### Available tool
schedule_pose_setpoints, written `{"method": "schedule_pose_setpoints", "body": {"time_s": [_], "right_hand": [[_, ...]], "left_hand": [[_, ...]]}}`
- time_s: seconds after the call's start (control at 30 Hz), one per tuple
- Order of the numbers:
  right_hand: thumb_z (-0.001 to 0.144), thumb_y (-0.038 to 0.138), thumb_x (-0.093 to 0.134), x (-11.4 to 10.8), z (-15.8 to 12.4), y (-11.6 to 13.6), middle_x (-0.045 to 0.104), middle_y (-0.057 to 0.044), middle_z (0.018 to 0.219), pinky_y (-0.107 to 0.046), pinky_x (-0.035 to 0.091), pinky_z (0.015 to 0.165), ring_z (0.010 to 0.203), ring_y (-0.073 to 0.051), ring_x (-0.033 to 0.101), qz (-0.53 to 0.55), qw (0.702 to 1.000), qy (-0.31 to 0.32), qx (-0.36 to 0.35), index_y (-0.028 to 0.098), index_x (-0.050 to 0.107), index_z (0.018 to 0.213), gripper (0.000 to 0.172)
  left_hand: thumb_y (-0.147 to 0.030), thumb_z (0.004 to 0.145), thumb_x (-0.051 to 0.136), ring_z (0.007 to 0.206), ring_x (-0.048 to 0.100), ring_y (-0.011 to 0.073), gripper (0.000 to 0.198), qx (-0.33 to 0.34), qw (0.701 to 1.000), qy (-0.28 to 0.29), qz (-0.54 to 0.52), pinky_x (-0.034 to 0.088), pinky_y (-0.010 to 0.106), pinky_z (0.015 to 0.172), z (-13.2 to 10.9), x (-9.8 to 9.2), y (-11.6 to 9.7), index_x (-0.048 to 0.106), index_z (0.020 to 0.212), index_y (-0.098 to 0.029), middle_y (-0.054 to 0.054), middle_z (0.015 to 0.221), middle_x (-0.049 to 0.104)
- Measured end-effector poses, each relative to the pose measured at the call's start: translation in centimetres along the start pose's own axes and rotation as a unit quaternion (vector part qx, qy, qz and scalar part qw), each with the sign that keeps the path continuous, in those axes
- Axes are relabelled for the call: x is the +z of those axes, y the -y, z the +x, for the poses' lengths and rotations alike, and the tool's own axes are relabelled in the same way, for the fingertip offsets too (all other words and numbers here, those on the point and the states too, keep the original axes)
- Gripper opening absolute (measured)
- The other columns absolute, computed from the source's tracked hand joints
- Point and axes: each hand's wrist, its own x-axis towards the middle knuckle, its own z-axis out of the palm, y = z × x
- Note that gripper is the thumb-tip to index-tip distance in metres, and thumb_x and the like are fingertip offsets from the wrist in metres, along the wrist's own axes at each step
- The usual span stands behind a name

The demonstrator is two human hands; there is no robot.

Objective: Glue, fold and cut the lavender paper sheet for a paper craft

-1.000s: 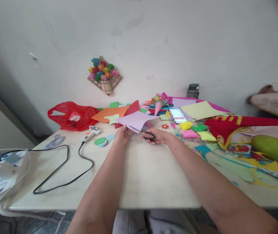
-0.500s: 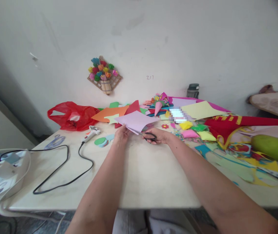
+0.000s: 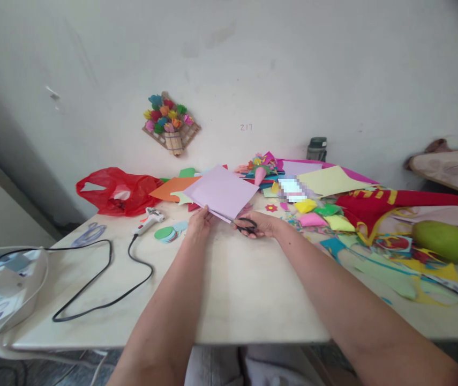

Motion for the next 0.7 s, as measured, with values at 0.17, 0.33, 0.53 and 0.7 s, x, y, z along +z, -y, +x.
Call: {"method": "schedule_pose_setpoints", "body": {"time_s": [0.17, 0.33, 0.53, 0.7], "right_hand": [[0.077, 0.036, 0.051, -0.02, 0.14, -0.16, 0.05, 0.004, 0.05, -0.013, 0.016, 0.022, 0.03, -0.003, 0.04, -0.004, 1.0, -0.005, -0.01, 0.012, 0.052, 0.081, 0.024], [0.076, 0.032, 0.053, -0.12, 0.29, -0.44, 0.049, 0.004, 0.05, -0.012, 0.014, 0.022, 0.03, -0.003, 0.04, -0.009, 1.0, -0.011, -0.018, 0.012, 0.053, 0.08, 0.021], [0.076, 0.028, 0.053, 0.18, 0.29, -0.3, 0.048, 0.005, 0.047, -0.011, 0.019, 0.025, 0.029, -0.002, 0.037, -0.004, 1.0, -0.027, -0.015, 0.012, 0.053, 0.077, 0.017], [0.076, 0.028, 0.055, 0.28, -0.34, 0.27, 0.049, 0.005, 0.048, -0.011, 0.021, 0.027, 0.03, -0.001, 0.037, 0.0, 1.0, -0.019, -0.012, 0.011, 0.053, 0.078, 0.017]], "left_hand": [[-0.005, 0.075, 0.05, 0.063, 0.062, 0.0147, 0.009, 0.0, 1.0, -0.007, 0.001, 0.052, 0.032, 0.068, -0.23, 0.22, -0.01, 0.055, 0.071, -0.011, 0.006, 0.067, 0.063], [-0.005, 0.074, 0.05, 0.064, 0.062, 0.0145, 0.009, 0.001, 1.0, -0.012, -0.002, 0.052, 0.032, 0.068, -0.01, 0.1, 0.05, 0.055, 0.071, -0.012, 0.005, 0.067, 0.063], [-0.003, 0.073, 0.05, 0.068, 0.063, 0.0157, 0.009, 0.0, 1.0, -0.008, -0.005, 0.052, 0.032, 0.07, 0.21, -0.12, 0.15, 0.054, 0.071, -0.012, 0.006, 0.07, 0.063], [-0.006, 0.074, 0.05, 0.066, 0.062, 0.0156, 0.008, -0.012, 0.999, -0.017, -0.027, 0.052, 0.032, 0.068, 0.09, -0.16, -0.32, 0.055, 0.074, -0.012, 0.006, 0.07, 0.063]]}}
